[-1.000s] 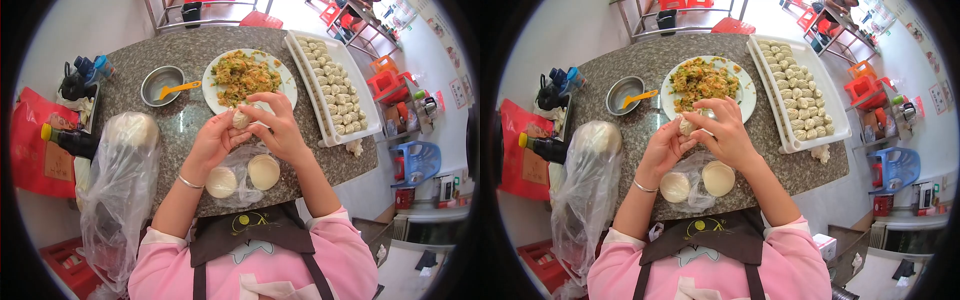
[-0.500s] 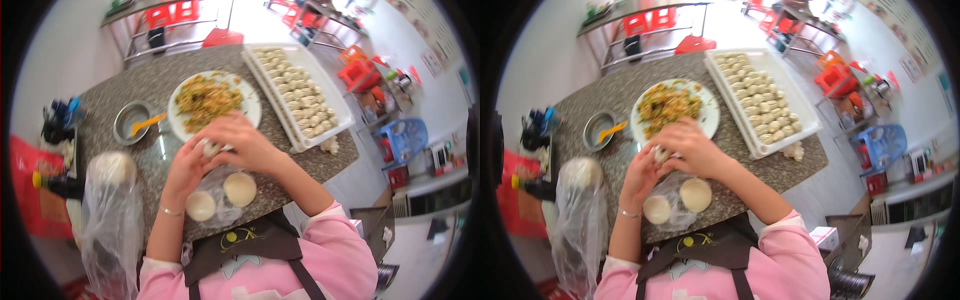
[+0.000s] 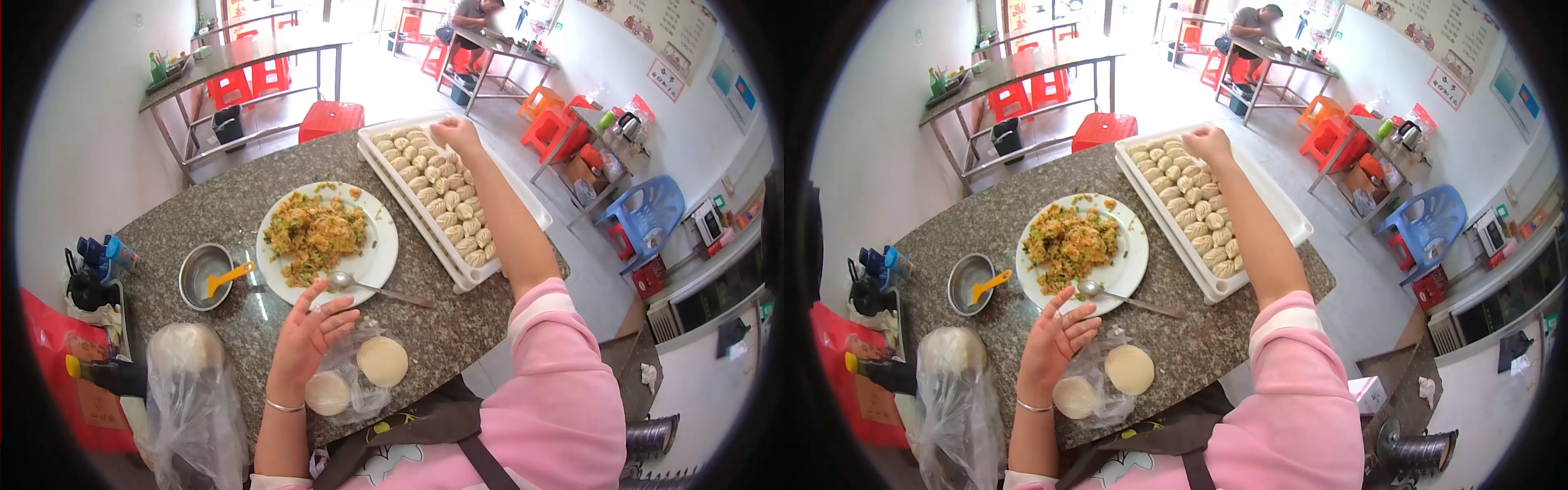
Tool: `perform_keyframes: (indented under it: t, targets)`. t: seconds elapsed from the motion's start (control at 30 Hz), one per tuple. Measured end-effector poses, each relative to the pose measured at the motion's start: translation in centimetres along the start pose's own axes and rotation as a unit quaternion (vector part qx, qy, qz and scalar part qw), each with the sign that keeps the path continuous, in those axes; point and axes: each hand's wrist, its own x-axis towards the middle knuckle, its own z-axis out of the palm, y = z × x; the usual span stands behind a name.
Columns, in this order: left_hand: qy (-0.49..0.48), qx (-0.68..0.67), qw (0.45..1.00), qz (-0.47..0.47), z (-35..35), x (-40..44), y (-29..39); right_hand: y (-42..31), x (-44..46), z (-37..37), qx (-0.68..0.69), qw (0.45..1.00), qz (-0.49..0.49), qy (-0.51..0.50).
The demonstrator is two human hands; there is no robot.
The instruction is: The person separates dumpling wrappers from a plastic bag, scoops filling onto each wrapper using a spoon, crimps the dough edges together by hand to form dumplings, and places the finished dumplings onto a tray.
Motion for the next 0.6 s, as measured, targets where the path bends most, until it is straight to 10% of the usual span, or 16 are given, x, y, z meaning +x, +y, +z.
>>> perform_keyframes:
  t: [0.13,0.23,0.6]
  targets:
    - [0.015,-0.003,1.000,0.001,-0.1,0.0,0.2,3.1,1.6,-0.2,-0.274,0.954,0.125,0.021]
    - [0.019,-0.003,1.000,0.005,0.0,0.0,0.3,3.5,2.3,-0.5,-0.230,0.954,0.190,-0.024]
    - [0.040,-0.021,0.999,-0.008,0.1,-0.2,0.5,-0.6,-0.6,-2.5,-0.317,0.944,0.092,-0.015]
